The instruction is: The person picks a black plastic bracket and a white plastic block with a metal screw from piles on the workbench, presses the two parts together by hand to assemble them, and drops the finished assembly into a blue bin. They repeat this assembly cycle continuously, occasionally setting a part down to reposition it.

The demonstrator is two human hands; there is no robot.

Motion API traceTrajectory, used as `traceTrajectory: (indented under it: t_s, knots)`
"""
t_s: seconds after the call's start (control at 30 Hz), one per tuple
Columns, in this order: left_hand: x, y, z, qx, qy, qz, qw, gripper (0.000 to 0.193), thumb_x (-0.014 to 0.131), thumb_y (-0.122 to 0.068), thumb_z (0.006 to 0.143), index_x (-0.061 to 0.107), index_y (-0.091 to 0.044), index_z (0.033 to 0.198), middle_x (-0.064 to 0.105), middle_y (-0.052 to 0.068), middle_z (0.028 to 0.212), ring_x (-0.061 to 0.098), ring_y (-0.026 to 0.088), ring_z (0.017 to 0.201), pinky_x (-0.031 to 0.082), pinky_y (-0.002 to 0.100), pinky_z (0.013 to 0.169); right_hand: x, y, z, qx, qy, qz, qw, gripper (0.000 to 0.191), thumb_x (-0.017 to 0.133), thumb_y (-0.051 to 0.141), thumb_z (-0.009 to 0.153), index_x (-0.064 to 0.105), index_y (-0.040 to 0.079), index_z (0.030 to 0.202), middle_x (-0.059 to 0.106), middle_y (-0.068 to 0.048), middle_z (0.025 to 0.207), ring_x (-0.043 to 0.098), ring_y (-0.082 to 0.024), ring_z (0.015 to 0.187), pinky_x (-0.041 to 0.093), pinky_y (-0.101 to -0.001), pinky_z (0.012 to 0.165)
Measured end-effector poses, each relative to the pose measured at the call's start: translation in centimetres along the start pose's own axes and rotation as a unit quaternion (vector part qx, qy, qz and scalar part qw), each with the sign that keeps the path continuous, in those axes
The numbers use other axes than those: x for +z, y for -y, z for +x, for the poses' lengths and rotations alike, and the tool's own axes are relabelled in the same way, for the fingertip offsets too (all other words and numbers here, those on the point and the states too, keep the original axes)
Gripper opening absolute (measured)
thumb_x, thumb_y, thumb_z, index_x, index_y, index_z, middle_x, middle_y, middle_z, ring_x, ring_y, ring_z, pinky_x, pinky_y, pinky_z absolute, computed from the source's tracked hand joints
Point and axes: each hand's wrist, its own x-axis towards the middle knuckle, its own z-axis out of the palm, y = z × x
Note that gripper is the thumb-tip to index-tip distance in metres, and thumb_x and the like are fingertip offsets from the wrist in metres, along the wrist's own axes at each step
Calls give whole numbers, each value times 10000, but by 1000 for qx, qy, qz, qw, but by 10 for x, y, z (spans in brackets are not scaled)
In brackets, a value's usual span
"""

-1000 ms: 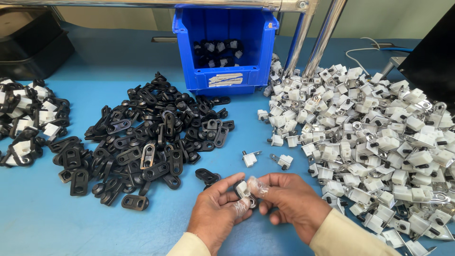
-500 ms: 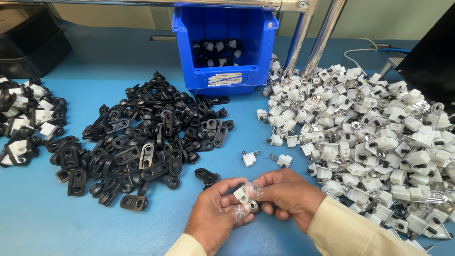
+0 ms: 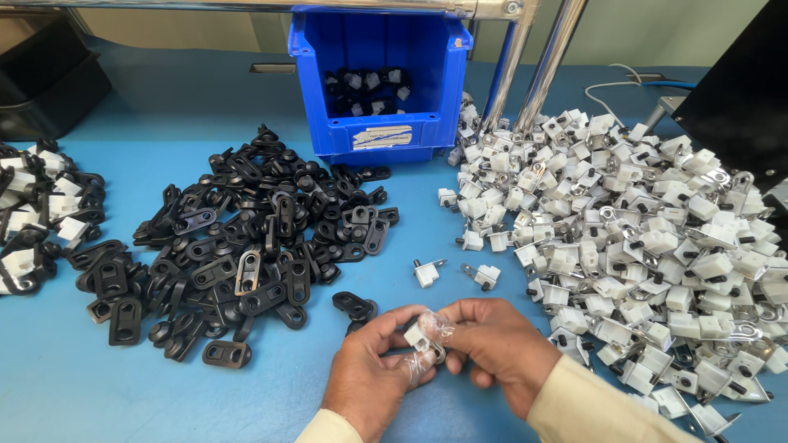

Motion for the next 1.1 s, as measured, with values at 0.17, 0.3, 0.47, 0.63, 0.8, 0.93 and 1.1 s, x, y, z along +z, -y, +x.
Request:
traceTrajectory:
  t_s: [0.17, 0.3, 0.47, 0.63, 0.8, 0.93, 1.1]
  knots:
    - [6, -6, -1, -12, -12, 35, 999, 445, 731, 55, 857, 700, -85, 1278, 742, 85, 948, 772, 162, 833, 680, 274, 747, 1, -5, 11, -8, -24, -18, 1000, 202, 716, 208, 902, 696, 7, 885, 664, -49, 668, 481, -88, 469, 258, -260, 372]
    - [14, -6, -2, -23, -80, 70, 994, 350, 739, 30, 874, 704, -70, 1208, 761, 93, 923, 770, 165, 803, 667, 274, 705, 16, -14, 18, 3, -119, 34, 992, 206, 665, 200, 946, 691, 4, 890, 587, -60, 623, 419, -112, 446, 237, -287, 374]
    - [12, -2, 3, -16, -72, 29, 997, 331, 736, 21, 875, 674, -48, 1192, 762, 106, 919, 781, 174, 819, 664, 282, 686, 16, -32, -9, -449, -169, -210, 852, 142, 620, 137, 1013, 721, 40, 1039, 675, -44, 714, 602, -73, 554, 463, -225, 475]
    - [4, 2, 7, -3, -42, -23, 999, 356, 735, 9, 870, 638, -54, 1206, 750, 105, 952, 776, 179, 854, 664, 284, 709, 8, -27, -14, -99, -95, -56, 989, 241, 710, 208, 953, 797, 88, 1143, 670, -99, 646, 507, -121, 438, 364, -266, 372]
    - [2, 0, 5, -11, -27, -18, 999, 359, 742, 18, 863, 641, -61, 1198, 730, 91, 948, 751, 181, 847, 671, 282, 718, 7, -18, -4, -28, -55, 63, 996, 230, 746, 149, 889, 760, -47, 1010, 710, -67, 696, 513, -99, 465, 349, -256, 369]
    - [11, 0, 2, 4, -70, 6, 997, 325, 756, 12, 865, 624, -41, 1157, 725, 96, 938, 754, 179, 839, 658, 290, 694, 18, -17, 3, -46, -109, 58, 991, 237, 715, 189, 909, 753, -41, 957, 652, -80, 668, 470, -96, 442, 312, -255, 352]
    - [8, -4, 2, -19, -66, -19, 997, 302, 739, 11, 872, 608, -47, 1137, 722, 96, 963, 773, 166, 847, 667, 295, 704, 20, -19, 3, -42, -94, 149, 983, 377, 646, 337, 963, 701, -35, 935, 667, -86, 651, 479, -127, 413, 332, -278, 339]
